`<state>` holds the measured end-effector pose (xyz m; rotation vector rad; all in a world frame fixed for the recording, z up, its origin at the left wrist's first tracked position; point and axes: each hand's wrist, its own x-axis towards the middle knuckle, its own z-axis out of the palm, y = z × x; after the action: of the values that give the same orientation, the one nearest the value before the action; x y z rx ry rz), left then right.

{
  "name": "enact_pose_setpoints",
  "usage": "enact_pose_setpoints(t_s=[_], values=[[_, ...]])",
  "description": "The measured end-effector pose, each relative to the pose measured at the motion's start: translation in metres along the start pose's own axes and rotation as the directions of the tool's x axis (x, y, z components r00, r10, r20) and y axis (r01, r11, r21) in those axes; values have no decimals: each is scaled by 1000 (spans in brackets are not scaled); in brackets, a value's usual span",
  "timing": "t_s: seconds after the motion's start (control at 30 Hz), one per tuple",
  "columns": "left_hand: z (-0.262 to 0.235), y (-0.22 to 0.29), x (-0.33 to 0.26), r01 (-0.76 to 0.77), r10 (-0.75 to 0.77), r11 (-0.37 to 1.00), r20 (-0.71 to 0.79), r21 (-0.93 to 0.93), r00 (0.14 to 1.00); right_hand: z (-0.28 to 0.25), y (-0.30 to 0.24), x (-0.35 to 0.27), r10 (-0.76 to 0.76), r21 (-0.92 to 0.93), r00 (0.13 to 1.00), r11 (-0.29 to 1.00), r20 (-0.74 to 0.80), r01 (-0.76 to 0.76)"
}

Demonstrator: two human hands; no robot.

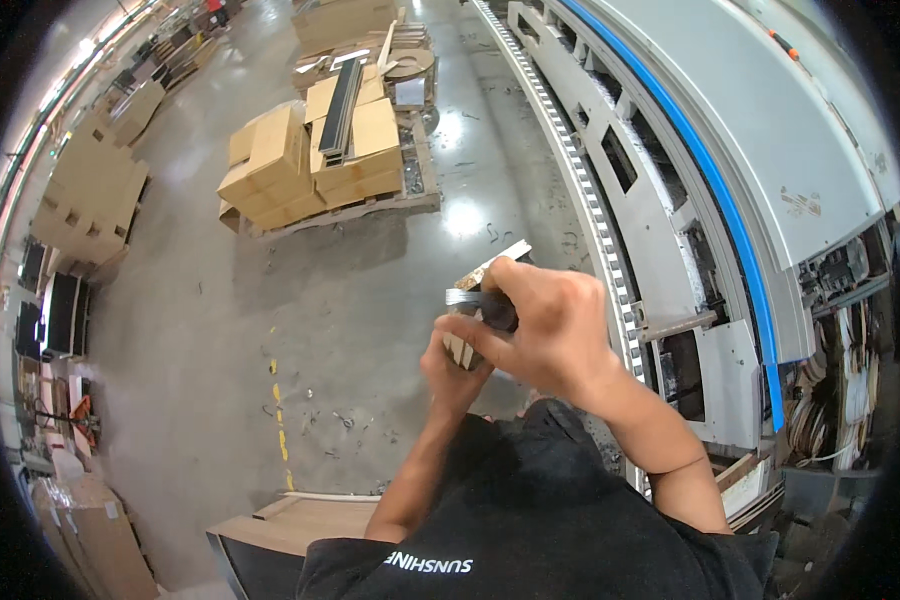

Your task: The person scrapes the edges of wooden boards with a handheld tool, moves the boards onto a stack, and feeds wooden panels and edge strips into an edge banding machine while working with a coworker to process the banded boards on a table.

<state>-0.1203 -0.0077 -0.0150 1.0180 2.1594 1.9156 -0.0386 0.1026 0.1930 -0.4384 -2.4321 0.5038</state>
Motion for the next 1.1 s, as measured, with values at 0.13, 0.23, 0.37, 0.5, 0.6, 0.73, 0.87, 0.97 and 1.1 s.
enact_pose_setpoints(t_s=[0.13, 0.23, 0.37, 0.5, 0.6, 0.73, 0.87, 0.97, 1.1], values=[[19, -2, 26, -42, 35, 995, -78, -93, 996, -8, 15, 31, -80, -56, 995, 995, 53, 83], [35, 7, 49, -42, 38, 999, -131, -28, 991, -1, 48, 51, -347, -121, 937, 930, 28, 348], [51, 14, 74, 56, -46, 997, -152, 61, 987, 1, 89, 83, -425, 44, 880, 896, -213, 443], [61, -14, 96, 39, -25, 993, -120, 114, 992, 6, 122, 113, -361, 252, 872, 857, -329, 450], [70, -5, 120, 75, -75, 997, -172, -11, 982, 1, 141, 134, -282, 191, 893, 912, -351, 363], [73, -8, 159, 70, -91, 993, -253, -92, 963, -3, 163, 177, -192, 172, 925, 951, -328, 258], [62, -29, 204, 120, -127, 992, -246, -45, 961, 13, 205, 237, -279, 76, 786, 921, -552, 381], [33, -31, 234, 148, -200, 967, -261, -205, 944, -72, 273, 275, 642, 675, 375, 736, -669, -57], [-10, -86, 278, 154, -205, 960, -216, -232, 955, -143, 342, 313, 395, 383, 324, 918, -860, -102]])
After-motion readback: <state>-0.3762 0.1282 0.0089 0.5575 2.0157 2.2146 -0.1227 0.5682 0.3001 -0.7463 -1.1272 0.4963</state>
